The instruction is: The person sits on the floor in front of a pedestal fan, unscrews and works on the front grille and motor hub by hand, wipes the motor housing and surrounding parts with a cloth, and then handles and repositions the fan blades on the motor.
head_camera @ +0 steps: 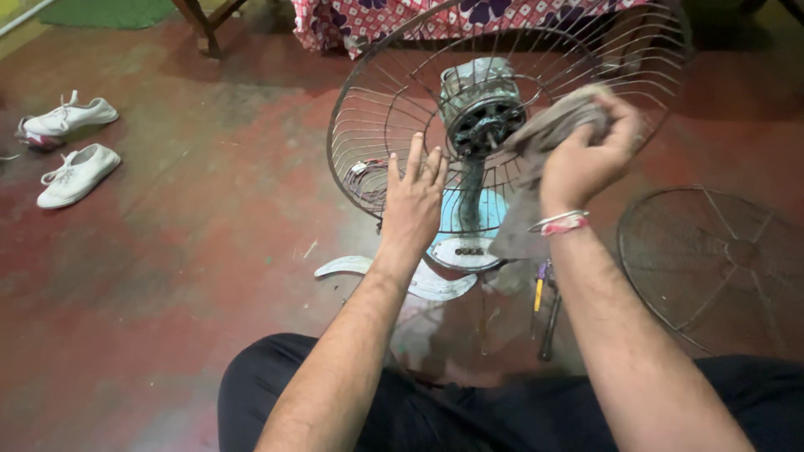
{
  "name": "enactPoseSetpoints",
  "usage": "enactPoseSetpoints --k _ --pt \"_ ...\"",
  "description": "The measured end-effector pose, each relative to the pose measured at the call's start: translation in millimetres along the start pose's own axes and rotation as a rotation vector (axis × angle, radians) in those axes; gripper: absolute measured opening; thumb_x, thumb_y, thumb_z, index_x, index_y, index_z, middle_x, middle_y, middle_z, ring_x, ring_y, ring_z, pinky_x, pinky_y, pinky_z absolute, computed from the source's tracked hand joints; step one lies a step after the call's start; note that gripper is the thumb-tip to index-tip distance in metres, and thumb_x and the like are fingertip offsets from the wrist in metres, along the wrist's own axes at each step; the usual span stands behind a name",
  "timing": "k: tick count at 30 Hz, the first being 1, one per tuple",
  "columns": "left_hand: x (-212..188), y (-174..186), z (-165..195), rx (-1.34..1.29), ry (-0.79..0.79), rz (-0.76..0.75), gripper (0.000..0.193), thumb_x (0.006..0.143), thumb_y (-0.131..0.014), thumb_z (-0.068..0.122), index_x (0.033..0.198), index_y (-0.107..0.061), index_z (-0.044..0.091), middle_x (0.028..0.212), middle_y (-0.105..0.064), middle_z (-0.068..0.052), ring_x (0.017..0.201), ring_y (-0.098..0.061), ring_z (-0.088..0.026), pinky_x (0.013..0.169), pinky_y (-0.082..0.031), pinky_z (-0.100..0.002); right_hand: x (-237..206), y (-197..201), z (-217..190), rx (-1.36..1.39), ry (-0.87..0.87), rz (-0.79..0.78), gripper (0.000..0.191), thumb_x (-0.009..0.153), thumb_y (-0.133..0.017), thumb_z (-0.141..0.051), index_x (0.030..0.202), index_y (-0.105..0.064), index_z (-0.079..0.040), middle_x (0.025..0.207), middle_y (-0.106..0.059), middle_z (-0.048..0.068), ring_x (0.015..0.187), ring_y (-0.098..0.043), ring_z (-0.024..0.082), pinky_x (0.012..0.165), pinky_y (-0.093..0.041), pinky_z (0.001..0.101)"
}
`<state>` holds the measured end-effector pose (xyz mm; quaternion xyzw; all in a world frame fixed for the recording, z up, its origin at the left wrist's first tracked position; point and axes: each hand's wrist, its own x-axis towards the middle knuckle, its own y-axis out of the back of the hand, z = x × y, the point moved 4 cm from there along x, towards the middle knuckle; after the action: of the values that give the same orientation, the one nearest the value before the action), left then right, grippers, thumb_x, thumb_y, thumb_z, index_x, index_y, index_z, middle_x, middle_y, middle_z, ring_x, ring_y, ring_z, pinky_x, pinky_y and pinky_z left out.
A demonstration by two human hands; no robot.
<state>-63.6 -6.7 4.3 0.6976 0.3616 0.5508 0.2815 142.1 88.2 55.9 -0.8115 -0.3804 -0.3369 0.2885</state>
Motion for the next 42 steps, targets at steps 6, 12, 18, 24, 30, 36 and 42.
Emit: enactPoseSetpoints --k 6,12,18,24,30,36,42 --pt "-1 3 -1 -0.003 0.021 0.001 0.058 0.088 -0.052 0.014 0.146 -0.055 0.006 0.157 -0.048 -0.007 0.155 -0.02 -0.035 0.119 -0.027 -0.064 -8 4 -15 -0.099 0.077 -0.044 0.03 0.088 -0.058 0.015 0.112 -0.064 -0.002 0.116 -0.066 0.013 0.112 -0.065 0.032 0.104 -0.051 0.043" --pt "-3 6 1 -0.051 0.041 0.025 0.057 0.091 -0.053 0.014 0.147 -0.055 0.004 0.156 -0.048 -0.009 0.156 -0.02 -0.034 0.121 -0.025 -0.064 -46 -12 -33 -0.069 0.2 -0.389 0.026 0.084 -0.066 0.009 0.108 -0.063 -0.003 0.111 -0.061 0.016 0.106 -0.064 0.039 0.095 -0.052 0.0464" --pt "-1 7 2 -0.114 0.052 0.021 0.056 0.088 -0.052 0.011 0.144 -0.057 0.004 0.153 -0.05 -0.008 0.156 -0.02 -0.034 0.121 -0.024 -0.064 -55 -12 -23 -0.094 0.243 -0.385 0.026 0.08 -0.06 0.014 0.101 -0.061 0.0 0.112 -0.062 0.02 0.105 -0.065 0.042 0.092 -0.052 0.0475" --pt "0 8 2 -0.093 0.052 0.057 0.058 0.088 -0.052 0.01 0.145 -0.057 0.003 0.152 -0.052 -0.009 0.155 -0.02 -0.034 0.12 -0.024 -0.064 -63 -13 8 -0.165 -0.001 -0.417 0.019 0.082 -0.066 0.009 0.099 -0.06 0.001 0.1 -0.067 0.019 0.097 -0.065 0.04 0.084 -0.051 0.0474" --pt "0 10 3 -0.115 0.058 0.044 0.057 0.088 -0.053 0.012 0.144 -0.057 0.003 0.151 -0.053 -0.01 0.155 -0.021 -0.034 0.12 -0.024 -0.064 -99 -19 -10 -0.148 -0.138 -0.357 0.021 0.083 -0.063 0.007 0.102 -0.061 -0.002 0.097 -0.067 0.016 0.093 -0.068 0.038 0.082 -0.052 0.047" --pt "-2 12 2 -0.128 0.072 0.029 0.053 0.089 -0.054 0.013 0.14 -0.059 0.003 0.152 -0.052 -0.01 0.156 -0.021 -0.033 0.121 -0.023 -0.065 -101 -36 -46 -0.093 -0.12 -0.329 0.037 0.074 -0.084 -0.005 0.1 -0.058 0.001 0.098 -0.063 0.016 0.091 -0.064 0.04 0.075 -0.051 0.0477" --pt "-1 12 1 -0.145 0.049 0.075 0.057 0.088 -0.055 0.011 0.144 -0.058 0.004 0.152 -0.052 -0.009 0.156 -0.021 -0.033 0.121 -0.024 -0.065 -90 -38 -31 -0.134 0.011 -0.366 0.027 0.075 -0.088 -0.006 0.087 -0.064 -0.002 0.095 -0.067 0.015 0.087 -0.066 0.038 0.075 -0.052 0.0468"
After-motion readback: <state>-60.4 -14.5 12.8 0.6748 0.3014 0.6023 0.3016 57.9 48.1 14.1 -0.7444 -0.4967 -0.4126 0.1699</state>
